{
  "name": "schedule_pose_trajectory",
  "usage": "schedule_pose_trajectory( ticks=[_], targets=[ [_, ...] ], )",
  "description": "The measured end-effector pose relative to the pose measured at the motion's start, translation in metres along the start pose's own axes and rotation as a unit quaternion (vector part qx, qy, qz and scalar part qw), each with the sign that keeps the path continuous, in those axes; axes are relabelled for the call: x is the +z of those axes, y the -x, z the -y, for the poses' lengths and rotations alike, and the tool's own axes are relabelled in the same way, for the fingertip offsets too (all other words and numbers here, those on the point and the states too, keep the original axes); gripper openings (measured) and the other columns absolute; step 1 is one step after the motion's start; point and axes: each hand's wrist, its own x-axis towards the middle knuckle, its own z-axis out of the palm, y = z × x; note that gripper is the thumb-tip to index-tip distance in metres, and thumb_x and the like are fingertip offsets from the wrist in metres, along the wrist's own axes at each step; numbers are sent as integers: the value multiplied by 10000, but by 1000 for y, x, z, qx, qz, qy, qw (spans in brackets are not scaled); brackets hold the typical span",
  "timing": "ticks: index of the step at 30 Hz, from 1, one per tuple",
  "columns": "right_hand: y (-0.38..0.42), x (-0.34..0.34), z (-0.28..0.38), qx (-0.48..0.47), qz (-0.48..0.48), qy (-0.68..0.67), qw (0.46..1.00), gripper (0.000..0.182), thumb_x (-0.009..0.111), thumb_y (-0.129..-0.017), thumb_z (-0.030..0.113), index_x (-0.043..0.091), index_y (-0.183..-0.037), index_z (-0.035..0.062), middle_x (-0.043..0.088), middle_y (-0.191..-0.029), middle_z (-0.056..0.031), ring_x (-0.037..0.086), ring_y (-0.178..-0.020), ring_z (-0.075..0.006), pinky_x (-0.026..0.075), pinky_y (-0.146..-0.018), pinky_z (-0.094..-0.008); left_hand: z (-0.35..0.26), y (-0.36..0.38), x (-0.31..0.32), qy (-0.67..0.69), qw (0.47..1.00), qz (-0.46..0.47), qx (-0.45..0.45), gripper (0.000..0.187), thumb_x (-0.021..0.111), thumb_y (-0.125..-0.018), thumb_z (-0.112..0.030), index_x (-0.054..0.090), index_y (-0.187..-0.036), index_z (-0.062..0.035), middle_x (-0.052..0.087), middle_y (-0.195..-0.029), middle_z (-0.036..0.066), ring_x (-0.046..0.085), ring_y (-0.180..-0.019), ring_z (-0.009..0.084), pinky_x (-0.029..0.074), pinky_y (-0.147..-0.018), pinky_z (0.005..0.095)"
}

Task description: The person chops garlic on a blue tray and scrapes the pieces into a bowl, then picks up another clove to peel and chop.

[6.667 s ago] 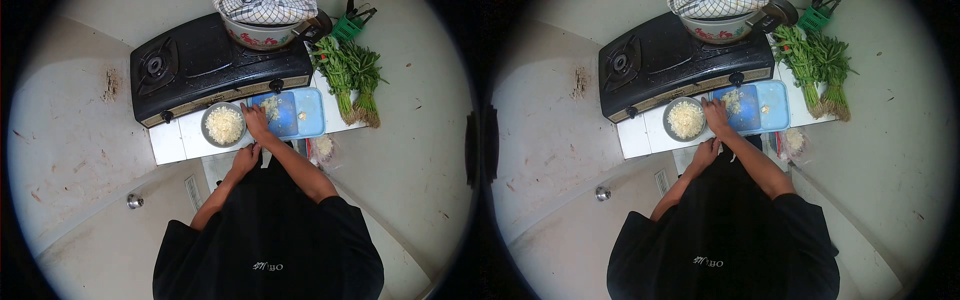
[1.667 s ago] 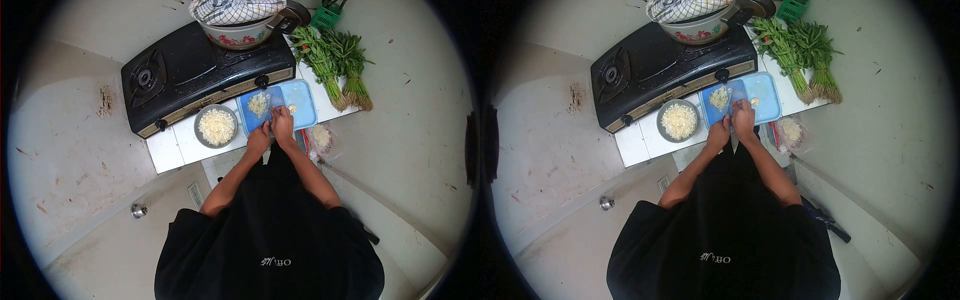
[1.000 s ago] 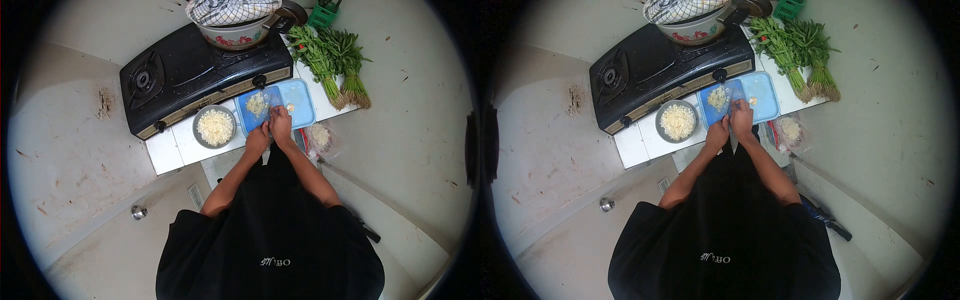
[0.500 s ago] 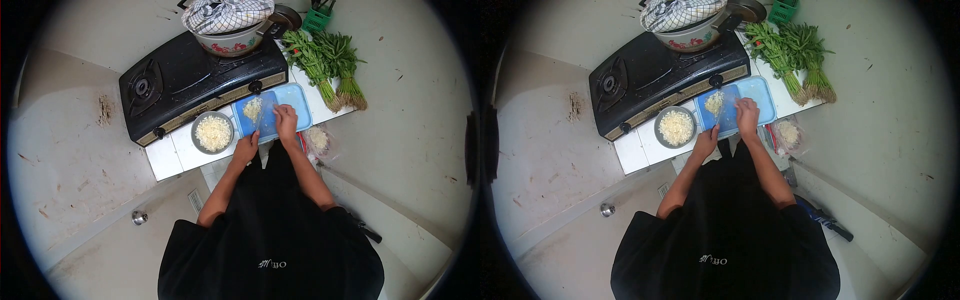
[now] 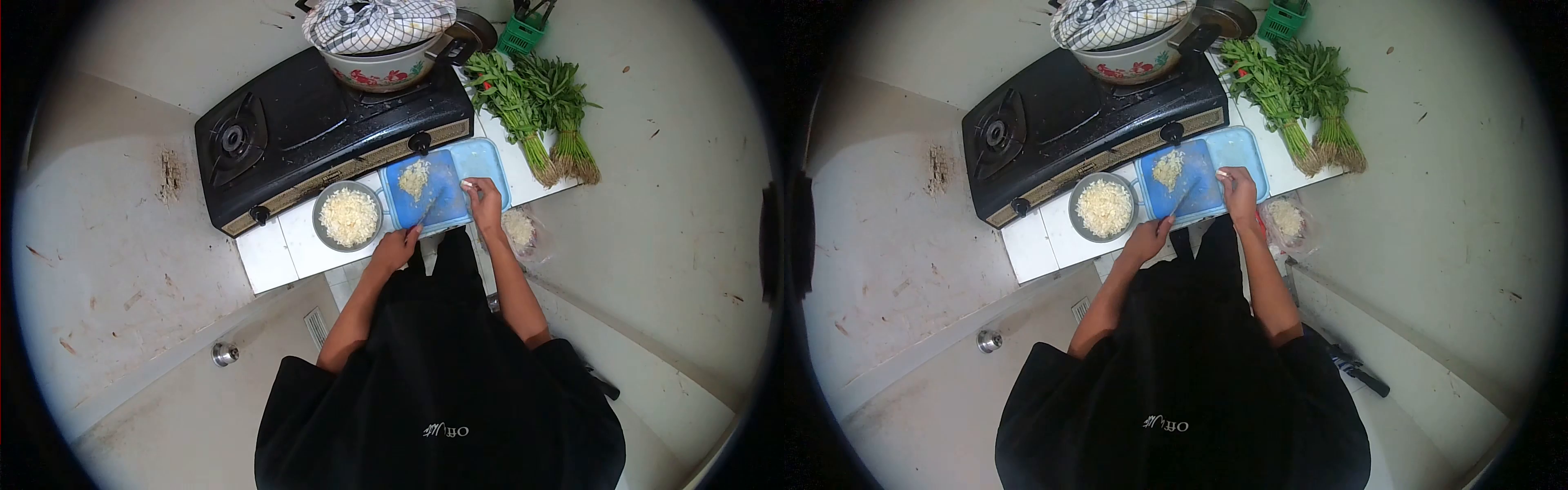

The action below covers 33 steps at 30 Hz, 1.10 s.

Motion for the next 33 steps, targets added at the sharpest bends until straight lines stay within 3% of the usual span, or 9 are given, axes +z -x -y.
schedule_pose_trajectory(
  ticks=[4, 6, 14, 20, 23, 25, 33],
  targets=[
    [1, 6, 16, -3, 5, -45, 999, 167, 739, -841, 73, 732, -999, 18, 683, -937, -153, 670, -834, -291, 526, -771, -362, 5, -8, -1, 34, 996, -80, -5, 623, 438, -1028, -527, 702, -1023, 38, 659, -824, 325, 652, -879, 511, 505, -795, 535],
    [5, 15, 22, -31, 80, -44, 995, 184, 757, -829, 104, 732, -993, 22, 681, -934, -142, 658, -846, -299, 522, -780, -371, 3, -9, -1, 35, 996, -79, -11, 623, 444, -1022, -530, 708, -1014, 34, 662, -843, 331, 655, -894, 505, 512, -808, 533],
    [29, 30, 36, -28, 47, -22, 998, 242, 765, -790, 46, 726, -1029, 29, 687, -987, -139, 648, -912, -322, 516, -832, -404, -3, 0, 2, 73, 994, -75, -26, 632, 453, -1020, -529, 704, -981, 49, 668, -847, 327, 657, -896, 502, 516, -800, 520],
    [28, 26, 30, -116, 42, -10, 992, 223, 730, -814, 23, 725, -1037, 26, 704, -1025, -149, 648, -954, -333, 514, -851, -411, -9, 6, 4, 91, 994, -61, -18, 591, 456, -1027, -511, 695, -1032, 29, 675, -856, 307, 662, -894, 491, 516, -798, 509],
    [27, 32, 28, -115, 57, 21, 992, 230, 727, -822, -2, 727, -1051, 21, 715, -1018, -147, 679, -922, -305, 535, -826, -364, -18, 12, 8, 103, 993, -53, -24, 580, 465, -1025, -504, 694, -1027, 29, 676, -853, 304, 665, -886, 489, 517, -788, 515],
    [28, 36, 30, -96, 57, 25, 993, 212, 720, -830, 6, 725, -1042, 14, 717, -995, -147, 687, -901, -317, 541, -802, -370, -17, 13, 13, 113, 990, -85, 8, 627, 447, -1035, -498, 683, -925, 72, 656, -802, 321, 664, -859, 494, 510, -757, 507],
    [31, 37, 27, -151, 52, 43, 986, 203, 700, -837, -9, 727, -1037, 16, 717, -1019, -146, 690, -915, -322, 545, -810, -381, -17, 16, 14, 48, 994, -89, -28, 592, 465, -1032, -468, 686, -871, 57, 662, -817, 329, 661, -857, 503, 519, -770, 544]
  ],
)
